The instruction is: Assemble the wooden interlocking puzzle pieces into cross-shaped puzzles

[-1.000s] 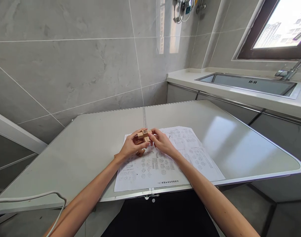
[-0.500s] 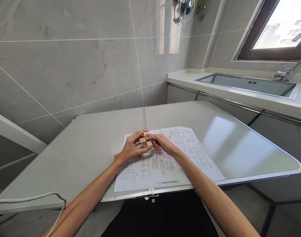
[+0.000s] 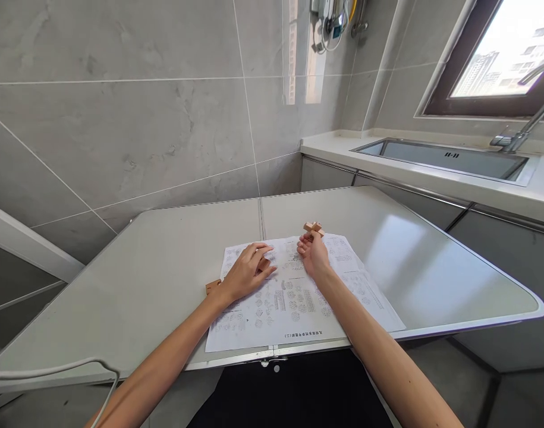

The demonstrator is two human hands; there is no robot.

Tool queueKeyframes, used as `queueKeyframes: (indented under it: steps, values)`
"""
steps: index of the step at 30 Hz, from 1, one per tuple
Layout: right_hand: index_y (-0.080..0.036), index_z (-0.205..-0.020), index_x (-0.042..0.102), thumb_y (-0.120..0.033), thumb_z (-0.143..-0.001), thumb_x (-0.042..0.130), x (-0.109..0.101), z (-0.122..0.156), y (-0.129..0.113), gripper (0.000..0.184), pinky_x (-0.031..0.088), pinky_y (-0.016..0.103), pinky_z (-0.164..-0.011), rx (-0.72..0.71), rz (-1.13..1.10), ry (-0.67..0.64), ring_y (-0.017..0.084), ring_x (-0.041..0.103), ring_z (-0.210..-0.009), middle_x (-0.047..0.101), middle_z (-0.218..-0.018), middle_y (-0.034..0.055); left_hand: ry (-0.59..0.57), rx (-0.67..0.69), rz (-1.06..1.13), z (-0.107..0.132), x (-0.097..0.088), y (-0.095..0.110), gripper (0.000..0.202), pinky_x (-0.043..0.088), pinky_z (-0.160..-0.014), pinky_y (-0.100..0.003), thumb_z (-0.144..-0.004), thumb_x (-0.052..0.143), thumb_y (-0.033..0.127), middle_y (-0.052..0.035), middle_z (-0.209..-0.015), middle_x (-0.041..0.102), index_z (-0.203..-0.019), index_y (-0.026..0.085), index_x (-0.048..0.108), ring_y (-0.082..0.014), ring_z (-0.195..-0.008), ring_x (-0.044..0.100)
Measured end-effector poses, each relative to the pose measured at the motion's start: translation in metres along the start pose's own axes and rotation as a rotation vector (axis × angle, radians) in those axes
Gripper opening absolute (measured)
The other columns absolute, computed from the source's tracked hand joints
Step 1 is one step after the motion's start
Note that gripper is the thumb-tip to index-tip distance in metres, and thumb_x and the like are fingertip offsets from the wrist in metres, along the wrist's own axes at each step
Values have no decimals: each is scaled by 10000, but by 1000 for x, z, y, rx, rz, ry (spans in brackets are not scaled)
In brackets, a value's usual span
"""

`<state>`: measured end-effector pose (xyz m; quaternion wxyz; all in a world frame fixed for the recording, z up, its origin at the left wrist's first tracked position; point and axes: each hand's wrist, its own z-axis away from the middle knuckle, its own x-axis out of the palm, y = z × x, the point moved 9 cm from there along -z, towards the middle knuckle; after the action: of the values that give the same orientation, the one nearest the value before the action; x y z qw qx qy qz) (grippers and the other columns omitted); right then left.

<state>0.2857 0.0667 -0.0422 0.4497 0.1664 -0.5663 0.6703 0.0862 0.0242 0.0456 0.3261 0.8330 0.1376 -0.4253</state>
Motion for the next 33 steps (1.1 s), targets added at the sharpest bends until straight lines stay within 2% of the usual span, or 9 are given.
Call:
queueKeyframes:
  steps: [3,7,14,18,21,25,27,29,33]
  values:
    - [-225,-802,460,-193,-996,488,-18,-5,-5,198,407,153,-390,-59,-64,140,77,497,-509,521,-693,-23,-11,53,-55,1,1,4,385,534,-1030,-494,-1003,610,418,-114,-1354,571,-1358,274,569,-297,-1219,598]
    - [-233,-799,422,-213,-1022,457,-25,-8,-10,227,413,144,-397,-88,-94,183,68,496,-504,497,-696,-38,-6,69,-78,0,0,5,353,532,-1030,-492,-1003,616,390,-114,-1336,578,-1331,265,579,-288,-1202,600]
    - [-241,-804,397,-331,-1030,449,-27,-8,-15,249,386,146,-362,-94,-125,185,78,485,-500,504,-712,-31,6,74,-94,-1,-4,7,339,527,-1034,-484,-1007,613,374,-103,-1329,591,-1324,260,576,-279,-1199,601]
    - [-236,-809,437,-372,-969,538,-12,0,-6,233,307,147,-328,-74,-57,94,70,429,-477,490,-703,-41,27,58,-112,-1,-7,6,327,522,-1029,-462,-1011,610,374,-94,-1326,608,-1313,253,582,-269,-1186,604]
    - [-223,-769,477,-295,-855,671,11,12,1,224,270,163,-338,-84,181,-49,67,412,-484,487,-695,-44,55,28,-152,-3,-11,1,255,516,-1012,-451,-1047,521,320,-89,-1292,639,-1275,236,601,-256,-1144,619]
    - [-213,-749,546,-387,-865,664,38,31,7,241,325,205,-412,-166,599,-217,86,438,-497,522,-669,-37,132,-72,-200,-7,-27,-15,269,503,-994,-444,-1061,392,211,-72,-1176,700,-1191,220,628,-240,-1079,643]
    - [-216,-756,567,-451,-899,625,51,41,10,281,370,237,-464,-253,793,-326,104,465,-499,552,-653,-35,170,-145,-199,-6,-37,-26,257,505,-982,-423,-1053,403,215,-66,-1142,719,-1167,215,633,-233,-1074,655]
    - [-219,-765,587,-459,-924,593,61,49,10,288,417,270,-542,-381,962,-407,130,514,-540,595,-656,-26,187,-232,-192,-4,-45,-40,237,521,-905,-378,-1046,422,243,-57,-1115,734,-1134,221,641,-220,-1024,677]
    - [-221,-788,629,-352,-954,551,74,63,13,226,446,307,-676,-626,1209,-521,167,576,-670,661,-720,-5,140,-354,-300,1,-54,-60,260,463,-688,-324,-1054,398,305,-13,-863,740,-1001,246,645,-196,-741,669]
